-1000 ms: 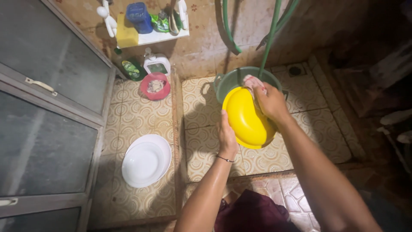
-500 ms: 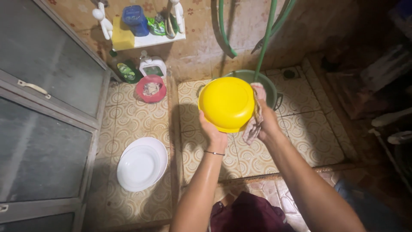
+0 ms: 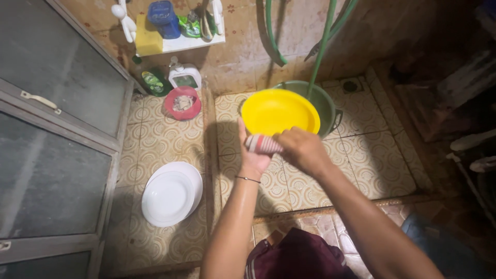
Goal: Washing a yellow bowl and other items in a bucket on the floor.
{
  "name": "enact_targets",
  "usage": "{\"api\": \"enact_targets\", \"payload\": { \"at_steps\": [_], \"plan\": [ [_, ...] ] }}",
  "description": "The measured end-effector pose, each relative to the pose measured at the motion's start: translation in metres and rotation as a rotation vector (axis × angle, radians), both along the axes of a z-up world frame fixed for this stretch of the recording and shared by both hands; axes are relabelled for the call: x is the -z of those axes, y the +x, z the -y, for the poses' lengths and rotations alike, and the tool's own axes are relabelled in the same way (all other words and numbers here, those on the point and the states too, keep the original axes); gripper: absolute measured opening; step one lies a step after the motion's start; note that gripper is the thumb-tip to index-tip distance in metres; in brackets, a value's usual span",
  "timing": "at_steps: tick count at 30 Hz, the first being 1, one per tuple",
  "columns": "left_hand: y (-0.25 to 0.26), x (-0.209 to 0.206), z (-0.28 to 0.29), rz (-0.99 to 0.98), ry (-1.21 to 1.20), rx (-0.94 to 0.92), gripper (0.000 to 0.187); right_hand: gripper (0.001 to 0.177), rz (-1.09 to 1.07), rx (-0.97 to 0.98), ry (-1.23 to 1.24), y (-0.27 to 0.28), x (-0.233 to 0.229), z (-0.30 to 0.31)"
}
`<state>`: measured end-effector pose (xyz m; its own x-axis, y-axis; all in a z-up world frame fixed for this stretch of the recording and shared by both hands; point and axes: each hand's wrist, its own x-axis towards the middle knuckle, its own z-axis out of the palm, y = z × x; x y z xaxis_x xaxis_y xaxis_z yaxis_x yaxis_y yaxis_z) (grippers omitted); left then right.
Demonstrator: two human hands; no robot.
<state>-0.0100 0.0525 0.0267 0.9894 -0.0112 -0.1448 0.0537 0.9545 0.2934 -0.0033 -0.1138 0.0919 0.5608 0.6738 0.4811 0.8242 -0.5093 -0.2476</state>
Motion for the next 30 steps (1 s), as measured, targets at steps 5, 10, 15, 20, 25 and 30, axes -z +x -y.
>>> {"api": "enact_targets", "payload": {
  "at_steps": [5, 10, 15, 20, 25, 30],
  "plan": [
    [0.013, 0.062, -0.028, 0.142, 0.006, 0.052, 0.054, 0.038, -0.213, -0.125, 0.098, -0.011, -0.009, -0.004],
    [0.006, 0.058, -0.009, -0.053, 0.004, -0.099, 0.056, 0.032, -0.395, 0.178, 0.327, 0.007, -0.016, -0.001],
    [-0.011, 0.016, 0.019, 0.031, 0.114, -0.028, 0.060, 0.035, -0.176, 0.309, 0.351, 0.007, -0.056, -0.010],
    [-0.004, 0.016, 0.023, -0.008, 0.060, -0.157, 0.048, 0.044, -0.055, 0.122, -0.097, -0.006, -0.023, -0.015],
    [0.009, 0.081, 0.016, 0.075, -0.048, -0.144, 0.038, 0.037, -0.239, -0.237, -0.051, 0.003, -0.002, -0.008],
    [-0.019, -0.002, 0.036, -0.027, 0.064, -0.051, 0.034, 0.027, -0.346, 0.058, 0.134, -0.007, -0.031, -0.017]
  ]
}}
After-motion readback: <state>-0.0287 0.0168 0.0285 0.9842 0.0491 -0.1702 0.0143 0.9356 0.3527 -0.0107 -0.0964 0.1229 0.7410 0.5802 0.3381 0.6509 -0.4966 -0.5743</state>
